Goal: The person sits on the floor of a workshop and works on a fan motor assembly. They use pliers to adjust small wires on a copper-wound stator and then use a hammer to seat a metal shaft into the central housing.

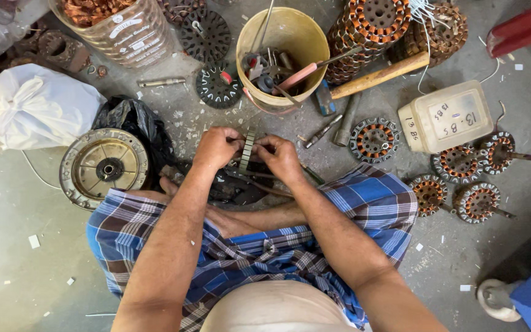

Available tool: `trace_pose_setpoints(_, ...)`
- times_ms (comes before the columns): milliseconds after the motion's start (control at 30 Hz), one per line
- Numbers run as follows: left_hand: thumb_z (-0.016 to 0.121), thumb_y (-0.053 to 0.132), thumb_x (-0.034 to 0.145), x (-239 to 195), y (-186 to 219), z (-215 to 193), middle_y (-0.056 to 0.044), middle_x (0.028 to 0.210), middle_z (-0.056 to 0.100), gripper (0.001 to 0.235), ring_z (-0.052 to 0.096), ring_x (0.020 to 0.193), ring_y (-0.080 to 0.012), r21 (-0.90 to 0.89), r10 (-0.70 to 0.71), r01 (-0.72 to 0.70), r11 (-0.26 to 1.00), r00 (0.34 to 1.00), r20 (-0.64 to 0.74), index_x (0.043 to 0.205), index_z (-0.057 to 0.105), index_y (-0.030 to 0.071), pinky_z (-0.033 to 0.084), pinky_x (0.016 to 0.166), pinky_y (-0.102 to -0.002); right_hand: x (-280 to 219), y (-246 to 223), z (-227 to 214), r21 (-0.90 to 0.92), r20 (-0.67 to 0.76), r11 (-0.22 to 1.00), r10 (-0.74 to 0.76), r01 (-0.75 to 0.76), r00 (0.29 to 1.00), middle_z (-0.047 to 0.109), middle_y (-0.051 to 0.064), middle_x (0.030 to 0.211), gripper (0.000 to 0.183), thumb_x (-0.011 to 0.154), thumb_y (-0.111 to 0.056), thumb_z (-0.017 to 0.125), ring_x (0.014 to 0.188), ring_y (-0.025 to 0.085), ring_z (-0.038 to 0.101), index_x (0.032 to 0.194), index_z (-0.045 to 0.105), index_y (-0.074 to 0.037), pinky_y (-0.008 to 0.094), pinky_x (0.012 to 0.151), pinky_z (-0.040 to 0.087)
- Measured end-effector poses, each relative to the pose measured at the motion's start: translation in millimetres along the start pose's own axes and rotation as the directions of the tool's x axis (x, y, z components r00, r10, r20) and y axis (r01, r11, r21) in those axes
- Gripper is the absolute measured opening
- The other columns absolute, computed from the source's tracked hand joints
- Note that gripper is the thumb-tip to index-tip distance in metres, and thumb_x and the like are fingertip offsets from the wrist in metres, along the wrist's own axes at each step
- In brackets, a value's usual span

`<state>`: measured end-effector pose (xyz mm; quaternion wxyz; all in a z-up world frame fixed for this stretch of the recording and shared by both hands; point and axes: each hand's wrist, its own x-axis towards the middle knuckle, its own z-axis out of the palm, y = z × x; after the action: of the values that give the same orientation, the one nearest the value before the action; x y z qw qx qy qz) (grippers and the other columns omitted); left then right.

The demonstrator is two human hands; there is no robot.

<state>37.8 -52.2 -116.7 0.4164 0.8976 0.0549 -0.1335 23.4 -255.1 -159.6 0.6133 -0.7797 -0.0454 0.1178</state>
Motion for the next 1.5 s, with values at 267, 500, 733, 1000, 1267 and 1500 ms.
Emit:
trace_pose_setpoints(267,0.077,0.022,0.086,7,-10,2,-0.016,0.094,0.076,0.02,0.074,0.091,-0.0338,0.079,0.042,-0.048,0.996,0.996,0.083,0.102,0.078,0.01,0.056,0.083,-0.043,-9,-33,-5,-0.382,0.018,0.861,-0.356,0.335,0.935,0.072,0.015,0.096,0.013,0.084,-0.001,0.075,0.092,0.033,0.071,0.097,0.072,-0.002,0.04,0.081,0.056)
trace_pose_setpoints(500,0.077,0.02,0.084,8,-13,4,-0.014,0.095,0.078,0.02,0.076,0.089,-0.0303,0.021,0.059,-0.061,0.998,0.997,0.055,0.1,0.078,0.008,0.058,0.083,-0.04,-7,-38,-8,-0.377,0.048,0.887,-0.271,0.269,0.961,0.074,0.011,0.101,0.015,0.086,-0.004,0.078,0.094,0.03,0.074,0.101,0.074,-0.004,0.037,0.084,0.057)
trace_pose_setpoints(733,0.075,0.019,0.085,1,2,2,-0.012,0.101,0.077,0.023,0.075,0.093,-0.029,-0.023,-0.042,0.043,0.999,0.997,0.058,0.107,0.076,0.01,0.057,0.084,-0.04,-4,-32,-24,-0.027,0.043,0.999,-0.035,0.036,0.998,0.074,0.011,0.107,0.033,0.088,-0.008,0.077,0.091,0.022,0.076,0.12,0.069,-0.002,0.035,0.079,0.062)
trace_pose_setpoints(1000,0.071,0.018,0.086,1,-1,4,-0.015,0.102,0.077,0.024,0.074,0.096,-0.031,0.009,-0.014,0.014,1.0,1.0,0.027,0.108,0.076,0.011,0.057,0.087,-0.041,-5,-23,-22,-0.175,0.034,0.984,0.035,-0.028,0.999,0.079,0.011,0.107,0.034,0.09,-0.006,0.074,0.084,0.018,0.075,0.123,0.069,-0.001,0.032,0.072,0.06)
trace_pose_setpoints(1267,0.072,0.02,0.085,5,-5,9,-0.015,0.104,0.076,0.025,0.072,0.098,-0.0337,0.047,-0.02,0.019,0.999,0.999,0.031,0.109,0.076,0.012,0.056,0.089,-0.044,-12,-34,-15,-0.326,0.085,0.945,0.03,0.0,0.996,0.077,0.013,0.099,0.02,0.089,-0.011,0.077,0.082,0.022,0.075,0.107,0.075,-0.003,0.035,0.073,0.06)
trace_pose_setpoints(1500,0.067,0.016,0.084,-1,4,-1,-0.011,0.105,0.076,0.023,0.07,0.102,-0.0332,0.086,-0.048,0.048,0.995,0.999,-0.001,0.105,0.078,0.017,0.054,0.092,-0.045,-19,-45,-17,-0.567,0.09,0.796,-0.196,0.212,0.976,0.074,0.013,0.104,0.018,0.085,-0.01,0.079,0.099,0.031,0.072,0.102,0.075,-0.005,0.043,0.087,0.058)
